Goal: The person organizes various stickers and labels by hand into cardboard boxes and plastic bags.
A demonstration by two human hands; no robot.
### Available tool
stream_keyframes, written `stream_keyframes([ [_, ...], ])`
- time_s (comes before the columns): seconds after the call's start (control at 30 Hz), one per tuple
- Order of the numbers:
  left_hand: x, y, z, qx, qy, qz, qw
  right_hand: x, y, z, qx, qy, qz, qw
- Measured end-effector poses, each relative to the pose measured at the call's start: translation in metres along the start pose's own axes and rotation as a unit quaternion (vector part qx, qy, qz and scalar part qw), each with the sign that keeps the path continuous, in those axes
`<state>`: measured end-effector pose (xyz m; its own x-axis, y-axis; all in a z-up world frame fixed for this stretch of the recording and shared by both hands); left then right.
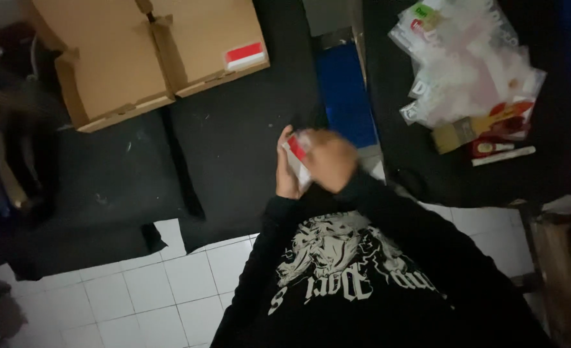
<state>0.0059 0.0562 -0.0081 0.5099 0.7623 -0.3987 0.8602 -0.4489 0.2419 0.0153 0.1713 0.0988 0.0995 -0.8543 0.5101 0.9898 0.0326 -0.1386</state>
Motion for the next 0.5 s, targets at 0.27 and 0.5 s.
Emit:
stream_keyframes([
  [0.27, 0.000, 0.000, 0.032, 0.056, 0.056, 0.008, 0.997, -0.002, 0.014, -0.029, 0.082, -0.195, 0.039, 0.977],
  [0.5, -0.011, 0.000, 0.026, 0.075, 0.021, 0.135, 0.988, -0.183, 0.039, 0.054, -0.200, -0.026, -0.156, 0.967],
])
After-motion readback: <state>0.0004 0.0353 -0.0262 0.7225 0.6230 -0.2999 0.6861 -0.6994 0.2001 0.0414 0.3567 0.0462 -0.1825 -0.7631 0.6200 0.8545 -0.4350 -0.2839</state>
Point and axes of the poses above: each hand's wrist, its own y-axis away from the middle knuckle, its own z-axis out of the back of the hand, x = y × z, the point moved 2 cm from there along -y, towards the middle knuckle
